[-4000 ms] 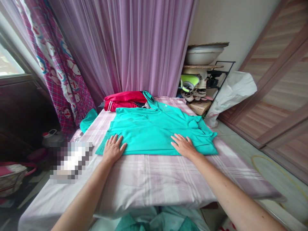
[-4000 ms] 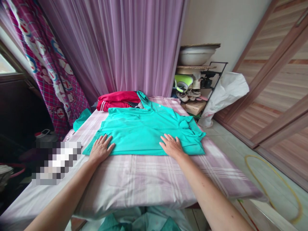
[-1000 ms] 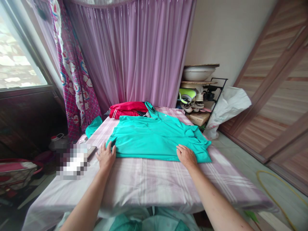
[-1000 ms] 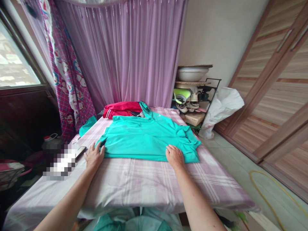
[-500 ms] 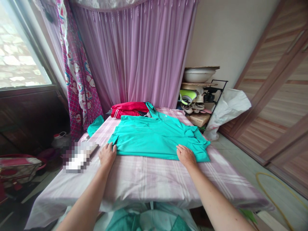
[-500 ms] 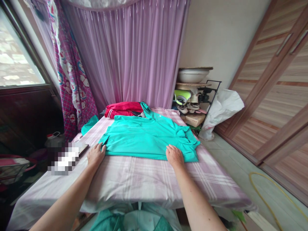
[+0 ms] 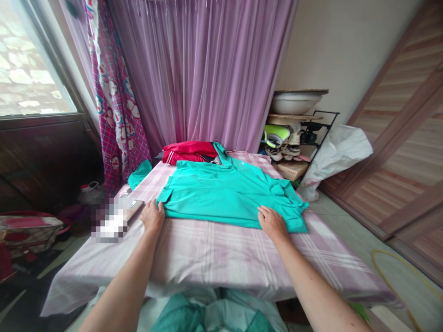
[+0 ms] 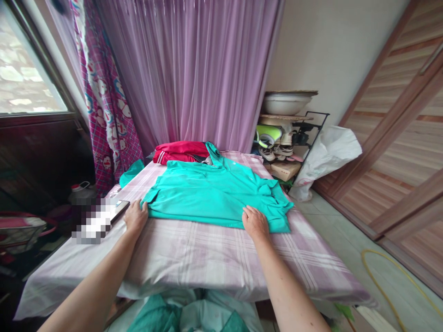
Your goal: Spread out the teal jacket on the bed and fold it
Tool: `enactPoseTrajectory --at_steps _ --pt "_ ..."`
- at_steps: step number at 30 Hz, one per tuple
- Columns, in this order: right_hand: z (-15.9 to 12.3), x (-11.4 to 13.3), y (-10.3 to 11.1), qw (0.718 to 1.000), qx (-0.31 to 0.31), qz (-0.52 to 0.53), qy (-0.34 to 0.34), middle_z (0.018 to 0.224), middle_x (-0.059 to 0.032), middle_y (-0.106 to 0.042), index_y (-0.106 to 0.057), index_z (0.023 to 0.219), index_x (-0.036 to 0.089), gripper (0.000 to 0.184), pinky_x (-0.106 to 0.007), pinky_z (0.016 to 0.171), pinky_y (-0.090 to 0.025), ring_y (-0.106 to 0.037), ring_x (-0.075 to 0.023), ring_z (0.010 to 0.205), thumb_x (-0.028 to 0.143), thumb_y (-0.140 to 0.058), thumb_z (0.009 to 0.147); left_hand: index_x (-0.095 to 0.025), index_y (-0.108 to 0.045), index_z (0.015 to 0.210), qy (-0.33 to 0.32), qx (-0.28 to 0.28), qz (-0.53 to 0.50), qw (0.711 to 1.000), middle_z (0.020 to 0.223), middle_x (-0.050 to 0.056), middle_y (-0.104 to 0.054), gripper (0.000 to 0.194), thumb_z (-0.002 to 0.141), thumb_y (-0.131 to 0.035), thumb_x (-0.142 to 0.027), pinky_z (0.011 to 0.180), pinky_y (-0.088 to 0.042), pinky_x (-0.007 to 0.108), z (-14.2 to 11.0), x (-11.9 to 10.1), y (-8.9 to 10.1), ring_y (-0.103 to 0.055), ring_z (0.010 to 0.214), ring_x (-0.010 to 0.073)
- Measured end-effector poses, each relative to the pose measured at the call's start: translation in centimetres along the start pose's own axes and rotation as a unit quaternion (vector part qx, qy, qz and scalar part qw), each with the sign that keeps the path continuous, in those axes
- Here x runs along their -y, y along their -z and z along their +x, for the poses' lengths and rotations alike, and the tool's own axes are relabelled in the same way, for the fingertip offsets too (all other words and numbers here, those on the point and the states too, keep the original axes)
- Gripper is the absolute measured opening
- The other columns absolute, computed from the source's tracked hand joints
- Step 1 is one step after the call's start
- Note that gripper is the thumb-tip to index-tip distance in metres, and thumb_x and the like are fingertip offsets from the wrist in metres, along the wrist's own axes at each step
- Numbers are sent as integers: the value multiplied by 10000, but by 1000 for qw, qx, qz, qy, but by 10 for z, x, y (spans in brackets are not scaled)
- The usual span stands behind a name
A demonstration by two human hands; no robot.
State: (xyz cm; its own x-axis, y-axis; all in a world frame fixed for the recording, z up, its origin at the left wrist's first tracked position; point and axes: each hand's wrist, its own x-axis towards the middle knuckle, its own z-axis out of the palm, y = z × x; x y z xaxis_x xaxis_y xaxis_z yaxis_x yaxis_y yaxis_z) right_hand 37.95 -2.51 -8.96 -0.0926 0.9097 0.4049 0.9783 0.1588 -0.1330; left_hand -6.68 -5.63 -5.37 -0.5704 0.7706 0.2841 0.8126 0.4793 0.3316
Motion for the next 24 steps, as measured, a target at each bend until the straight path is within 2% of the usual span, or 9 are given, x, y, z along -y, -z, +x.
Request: enactPoseTrajectory --at_steps 4,7,11,14,17,20,24 --pt "-1 2 3 1000 7 -1 0 1273 -103 -679 -727 1177 196 398 -356 1019 -463 -616 -224 1183 205 -419 925 -105 -604 1241 14 37 29 999 1228 242 -643 496 929 -374 -414 877 -473 510 7 -2 5 -598 1120 394" --pt "-2 4 4 1000 8 4 -7 1275 -100 -678 -728 1179 209 390 -360 1015 -461 -611 -233 1190 211 -438 918 -131 -652 1171 5 62 44 997 1176 232 -671 452 898 -430 -414 863 -472 513 14 -3 10 -605 1103 410" --pt "3 1 10 999 32 2 -11 1253 -87 -692 -748 1128 233 364 -335 974 -470 -634 -229 1147 237 -452 916 -187 -577 1321 -19 58 42 997 1325 170 -616 468 911 -401 -332 941 -446 501 22 -11 19 -574 1187 364" --pt "19 -3 17 998 62 -15 -30 1171 -71 -731 -776 1015 256 370 -308 864 -497 -682 -221 1029 286 -415 942 -226 -528 1381 -103 24 16 994 1449 92 -537 476 943 -352 -290 1056 -385 439 26 -30 21 -505 1295 285" --pt "47 0 24 998 55 -24 -22 1171 -59 -733 -777 1012 260 344 -301 843 -498 -681 -223 1034 282 -446 921 -202 -554 1355 -219 28 -5 975 1423 83 -570 452 967 -360 -327 1133 -313 416 30 -57 15 -464 1344 257" --pt "83 20 27 999 42 -5 27 1194 -41 -725 -776 1028 267 320 -299 906 -481 -665 -215 1073 256 -489 888 -208 -565 1347 -273 80 5 959 1428 72 -572 445 980 -386 -384 1173 -253 465 35 -79 0 -426 1384 274" --pt "133 74 24 993 73 11 90 1157 -32 -737 -763 1072 275 333 -275 917 -463 -660 -197 1051 254 -482 894 -236 -568 1345 -292 124 10 948 1443 64 -559 441 977 -419 -430 1185 -242 507 40 -85 -26 -429 1388 288"
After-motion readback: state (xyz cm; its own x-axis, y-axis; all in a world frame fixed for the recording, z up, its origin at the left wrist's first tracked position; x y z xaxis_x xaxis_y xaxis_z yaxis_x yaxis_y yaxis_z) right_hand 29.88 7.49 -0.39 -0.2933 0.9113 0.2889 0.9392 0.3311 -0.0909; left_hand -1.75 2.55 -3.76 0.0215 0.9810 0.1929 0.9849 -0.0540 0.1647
